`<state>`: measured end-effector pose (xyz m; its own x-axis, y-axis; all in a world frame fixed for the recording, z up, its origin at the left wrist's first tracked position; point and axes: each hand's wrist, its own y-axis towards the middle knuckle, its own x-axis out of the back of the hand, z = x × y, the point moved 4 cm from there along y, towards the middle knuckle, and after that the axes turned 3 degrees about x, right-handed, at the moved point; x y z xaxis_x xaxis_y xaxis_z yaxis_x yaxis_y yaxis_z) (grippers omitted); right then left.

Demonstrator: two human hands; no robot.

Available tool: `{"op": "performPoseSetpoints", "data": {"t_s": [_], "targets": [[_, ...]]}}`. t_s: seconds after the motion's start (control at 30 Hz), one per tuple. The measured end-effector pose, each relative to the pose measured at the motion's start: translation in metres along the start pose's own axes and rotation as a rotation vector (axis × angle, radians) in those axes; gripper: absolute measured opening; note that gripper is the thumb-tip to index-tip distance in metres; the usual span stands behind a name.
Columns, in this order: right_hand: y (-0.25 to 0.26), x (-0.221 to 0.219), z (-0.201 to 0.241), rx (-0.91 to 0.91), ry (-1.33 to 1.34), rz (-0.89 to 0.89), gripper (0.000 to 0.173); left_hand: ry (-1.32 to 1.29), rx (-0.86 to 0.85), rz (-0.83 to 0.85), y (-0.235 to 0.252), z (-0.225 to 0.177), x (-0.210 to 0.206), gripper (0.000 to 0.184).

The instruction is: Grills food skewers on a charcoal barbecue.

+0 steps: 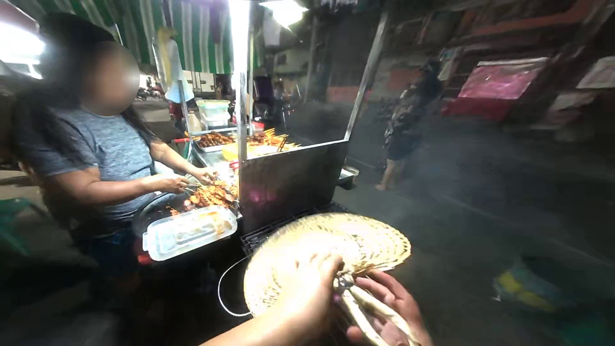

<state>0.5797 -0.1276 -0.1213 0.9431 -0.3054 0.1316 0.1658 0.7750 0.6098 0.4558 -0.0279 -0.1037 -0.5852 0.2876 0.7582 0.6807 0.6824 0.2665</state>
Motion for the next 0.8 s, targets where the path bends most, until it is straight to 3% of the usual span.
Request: {"op": "performPoseSetpoints", "data": {"t_s": [0.07,0.13,0.2,0.33,0.47,0.5,0.57,0.7,0.73,0.8], "targets": [[-0.008,-0.009,-0.007,0.012,0.136,-0.009,0.084,0.104,-0.05,-0.176,0.001,0.001,-0.005,0.056],[-0.01,-0.014,-0.009,0.073,0.185,-0.059,0.059,0.119,-0.06,-0.228,0.0,-0.001,-0.007,0.058],[-0.009,-0.015,-0.012,0.143,0.2,-0.09,0.045,0.043,-0.135,-0.251,0.0,-0.001,-0.009,0.059],[-0.003,-0.005,-0.008,0.131,0.211,-0.189,0.039,-0.137,-0.336,-0.298,-0.003,0.007,-0.01,0.043],[-0.005,-0.005,-0.004,0.197,0.1,-0.132,0.038,-0.169,-0.029,-0.035,-0.004,0.005,0.0,0.08],[-0.006,-0.008,-0.003,0.221,0.06,-0.107,0.038,-0.152,-0.022,-0.037,-0.004,0.004,0.0,0.084],[-0.005,-0.011,-0.002,0.231,0.013,-0.087,0.045,-0.081,-0.066,-0.167,-0.006,0.002,0.0,0.077],[0.004,0.001,0.021,0.112,-0.172,0.057,0.091,0.096,-0.044,-0.37,-0.005,0.008,0.004,0.073],[0.006,0.004,0.03,0.056,-0.322,0.091,0.091,0.18,-0.027,-0.401,-0.004,0.008,0.007,0.072],[0.011,0.001,0.041,-0.059,-0.71,0.157,0.075,0.331,-0.039,-0.429,-0.003,0.003,0.008,0.07]]}}
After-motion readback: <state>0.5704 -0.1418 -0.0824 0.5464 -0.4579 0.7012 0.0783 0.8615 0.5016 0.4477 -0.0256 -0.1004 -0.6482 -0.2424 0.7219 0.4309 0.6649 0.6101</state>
